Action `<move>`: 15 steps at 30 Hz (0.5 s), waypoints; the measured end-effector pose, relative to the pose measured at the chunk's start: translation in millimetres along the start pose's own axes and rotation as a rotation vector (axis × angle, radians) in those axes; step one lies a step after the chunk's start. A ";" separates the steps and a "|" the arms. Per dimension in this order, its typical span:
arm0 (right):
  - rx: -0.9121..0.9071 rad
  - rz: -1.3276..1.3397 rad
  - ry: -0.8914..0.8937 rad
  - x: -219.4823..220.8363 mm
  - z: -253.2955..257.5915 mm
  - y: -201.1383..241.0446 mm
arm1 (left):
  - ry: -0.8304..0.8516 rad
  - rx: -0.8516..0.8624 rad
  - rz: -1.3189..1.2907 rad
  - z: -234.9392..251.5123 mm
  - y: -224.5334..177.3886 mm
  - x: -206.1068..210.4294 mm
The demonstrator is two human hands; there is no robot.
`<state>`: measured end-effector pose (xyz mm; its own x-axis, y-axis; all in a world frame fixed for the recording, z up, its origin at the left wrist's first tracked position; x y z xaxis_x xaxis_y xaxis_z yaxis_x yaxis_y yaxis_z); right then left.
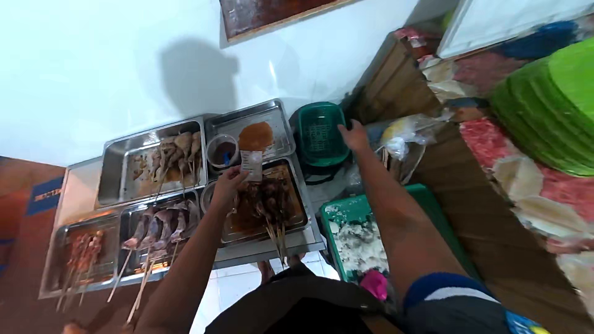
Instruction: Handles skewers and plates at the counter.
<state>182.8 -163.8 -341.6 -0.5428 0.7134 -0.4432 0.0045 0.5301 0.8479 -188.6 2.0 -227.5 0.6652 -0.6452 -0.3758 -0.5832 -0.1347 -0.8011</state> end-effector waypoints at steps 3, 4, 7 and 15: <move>-0.371 -0.059 0.347 19.6 -49.8 75.1 | 0.065 0.047 0.112 -6.6 -10.5 10.1; -0.466 -0.080 0.480 25.0 -72.4 97.4 | 0.095 0.078 0.174 -8.0 -12.8 13.6; -0.863 -0.218 0.613 42.2 -133.6 134.3 | 0.128 0.229 0.404 -11.4 -16.1 22.4; -1.020 -0.305 0.500 67.8 -228.0 68.0 | 0.312 0.786 0.952 -42.0 -2.2 30.5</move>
<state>-45.3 -183.9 -247.6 -0.6754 0.2407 -0.6971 -0.7339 -0.1262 0.6674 -186.7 -49.0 -217.6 -0.0622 -0.4041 -0.9126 -0.2645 0.8884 -0.3753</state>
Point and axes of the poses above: each hand's wrist, its own z-axis towards the middle knuckle, its own x-axis out of the palm, y = z × x, the point moved 1 cm from there along z, towards the middle knuckle, and after that the axes turned 10 degrees about z, right-handed, at the moved point
